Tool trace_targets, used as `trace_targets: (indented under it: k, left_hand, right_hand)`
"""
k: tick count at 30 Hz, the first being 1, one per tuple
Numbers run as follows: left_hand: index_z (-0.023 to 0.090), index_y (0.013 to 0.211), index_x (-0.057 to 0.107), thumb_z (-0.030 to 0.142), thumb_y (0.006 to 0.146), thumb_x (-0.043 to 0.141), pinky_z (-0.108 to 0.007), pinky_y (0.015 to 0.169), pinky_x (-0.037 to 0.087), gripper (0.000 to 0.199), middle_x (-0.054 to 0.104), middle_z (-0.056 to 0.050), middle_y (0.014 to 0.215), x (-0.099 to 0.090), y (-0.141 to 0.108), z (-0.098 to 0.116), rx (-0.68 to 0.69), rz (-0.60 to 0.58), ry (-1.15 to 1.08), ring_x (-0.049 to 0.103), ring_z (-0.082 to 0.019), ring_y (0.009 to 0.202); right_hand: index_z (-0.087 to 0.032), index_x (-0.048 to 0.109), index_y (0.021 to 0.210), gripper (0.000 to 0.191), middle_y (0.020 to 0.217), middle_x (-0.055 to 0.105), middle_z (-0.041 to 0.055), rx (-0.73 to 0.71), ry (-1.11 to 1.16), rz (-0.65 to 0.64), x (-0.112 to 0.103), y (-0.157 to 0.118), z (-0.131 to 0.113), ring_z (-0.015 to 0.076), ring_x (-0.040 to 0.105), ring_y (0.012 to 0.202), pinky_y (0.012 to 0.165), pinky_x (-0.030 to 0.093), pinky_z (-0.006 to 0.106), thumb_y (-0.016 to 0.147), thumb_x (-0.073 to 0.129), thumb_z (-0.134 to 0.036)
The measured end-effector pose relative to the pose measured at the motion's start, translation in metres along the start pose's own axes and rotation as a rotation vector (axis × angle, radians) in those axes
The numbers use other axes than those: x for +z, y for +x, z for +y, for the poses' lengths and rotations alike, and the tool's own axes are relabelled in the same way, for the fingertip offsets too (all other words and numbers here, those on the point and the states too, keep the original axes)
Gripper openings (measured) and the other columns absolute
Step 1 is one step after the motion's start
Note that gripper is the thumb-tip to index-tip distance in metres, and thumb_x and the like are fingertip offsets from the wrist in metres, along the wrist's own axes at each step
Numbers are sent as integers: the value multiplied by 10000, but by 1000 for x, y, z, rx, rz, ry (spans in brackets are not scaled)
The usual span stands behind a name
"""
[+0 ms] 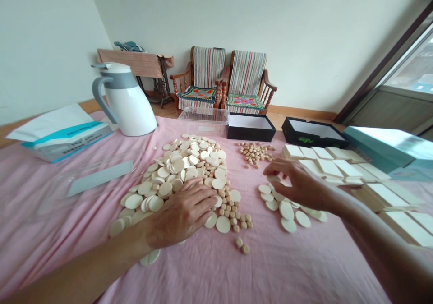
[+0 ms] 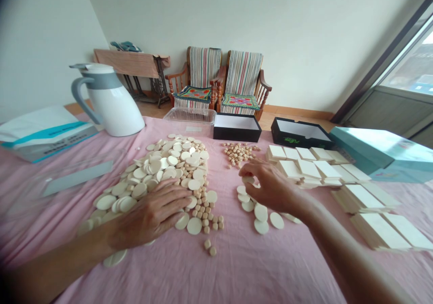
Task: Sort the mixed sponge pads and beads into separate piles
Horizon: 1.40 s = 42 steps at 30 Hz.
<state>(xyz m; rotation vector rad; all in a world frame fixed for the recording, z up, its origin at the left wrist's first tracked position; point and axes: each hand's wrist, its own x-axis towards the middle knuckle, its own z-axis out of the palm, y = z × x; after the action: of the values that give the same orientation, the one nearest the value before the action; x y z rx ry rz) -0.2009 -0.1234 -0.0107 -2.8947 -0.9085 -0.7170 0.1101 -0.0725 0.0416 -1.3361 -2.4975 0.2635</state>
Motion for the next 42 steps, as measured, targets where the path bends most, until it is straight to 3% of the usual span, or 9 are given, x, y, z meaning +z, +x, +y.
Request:
trace_targets:
  k: [4,9,11,14,19,23,32,37,42]
  left_hand:
    - [179,1132,602,142,924,506,-464,1067,384,232,663,-72,1131,3,-1,-1,8,29,-8,598,-194,1075]
    - [163,1051,619,108,900,526,-398,999,452,186,674,-72,1056,0,-1,-1,-22,180,-32,600,-183,1036]
    - [160,1040,624,110,904,513,-366,939,486,183,679,-71,1021,-5,3,-1,-69,187,-29,604,-182,1013]
    - [149,1114,618,86,914,459,-376,943,487,263,669,-85,1095,-12,15,-4,-71,82,29,589,-194,1060]
    - [164,1257,558,60,902,436,-413,1016,437,390,612,-90,1250,-11,35,-18,31,-128,65,531,-209,1168]
    - [174,1169,616,76,897,466,-393,973,456,325,634,-79,1154,-3,44,-24,-7,-184,15,566,-200,1085]
    - [130,1028,658,100,913,484,-328,866,488,210,652,-76,949,0,47,-23,-58,-114,11,601,-180,941]
    - [157,1049,652,151,932,488,-307,823,503,201,685,-56,948,3,66,-2,-158,62,-93,636,-166,898]
    - [159,1073,667,132,920,510,-260,806,514,221,723,-47,997,16,91,19,-134,-42,-330,671,-148,902]
  right_hand:
    - [-225,659,995,227,1025,673,61,-22,19,59,0,-31,-2,203,610,960,847,472,340,797,558,-185]
    - [-215,638,873,167,847,662,55,30,96,214,32,-54,-32,155,612,705,604,473,260,895,473,-221]
    - [-220,629,843,182,818,652,52,11,83,248,40,-60,-40,155,603,679,583,461,259,910,460,-232]
    - [-223,625,854,160,830,652,49,41,111,375,42,-63,-35,153,598,683,600,465,259,909,475,-237]
    - [-211,636,841,144,822,663,36,204,102,578,43,-60,3,145,589,656,617,462,262,887,504,-248]
    - [-206,645,810,157,782,656,24,249,110,546,49,-61,20,140,584,647,618,449,259,874,506,-241]
    - [-202,655,843,161,785,643,25,206,148,506,49,-63,14,141,583,662,614,441,262,885,511,-262]
    - [-205,657,835,166,772,640,25,200,144,523,48,-63,13,144,586,657,616,448,265,884,509,-262]
    - [-203,650,823,168,780,645,26,189,141,520,48,-64,12,132,580,641,601,447,249,888,501,-246]
